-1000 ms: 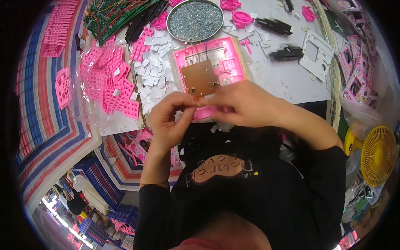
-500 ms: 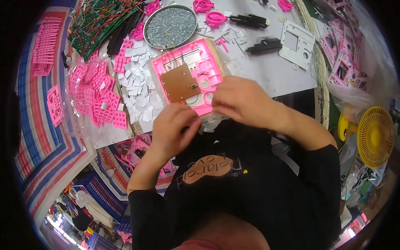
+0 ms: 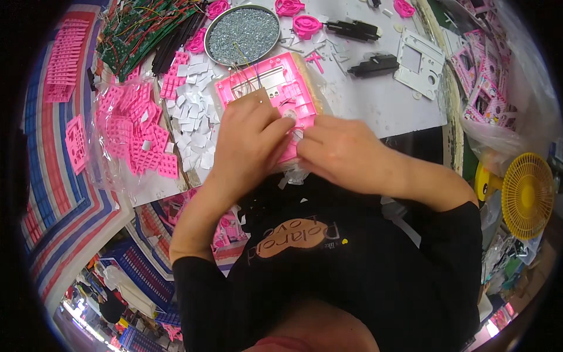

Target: Assembling a toy piano by installing a circuit board and securing it with screws using an electric screwdriver.

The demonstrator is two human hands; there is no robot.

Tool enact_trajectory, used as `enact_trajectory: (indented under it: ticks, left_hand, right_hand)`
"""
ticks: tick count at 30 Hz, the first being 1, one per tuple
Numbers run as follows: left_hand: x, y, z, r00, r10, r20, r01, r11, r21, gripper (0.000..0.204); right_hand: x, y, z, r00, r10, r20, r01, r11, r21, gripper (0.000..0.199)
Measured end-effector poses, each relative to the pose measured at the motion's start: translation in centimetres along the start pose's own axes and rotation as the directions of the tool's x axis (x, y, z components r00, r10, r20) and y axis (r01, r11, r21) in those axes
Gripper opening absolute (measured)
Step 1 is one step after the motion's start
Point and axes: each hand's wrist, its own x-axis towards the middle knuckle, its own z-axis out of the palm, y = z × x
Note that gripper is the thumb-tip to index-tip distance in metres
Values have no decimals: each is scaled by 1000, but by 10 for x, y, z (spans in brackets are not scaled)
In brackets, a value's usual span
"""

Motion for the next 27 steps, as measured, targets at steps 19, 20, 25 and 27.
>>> enact_trajectory:
  ticks: [19,20,25,27]
  left_hand:
    - [-53,33,22,988,-153,32,157,973,-168,35]
    - [-56,31,25,986,-162,27,164,971,-172,34]
    - [-55,26,29,991,-131,17,132,981,-144,28]
    - [-54,26,25,992,-119,50,124,984,-129,36]
  right_hand:
    - [-4,23,13,997,19,74,-24,998,58,13]
    - [-4,20,12,995,-4,102,3,1000,10,14]
    - [-14,29,19,998,-36,59,35,999,24,20]
    - [-13,37,18,998,54,-28,-48,985,168,22]
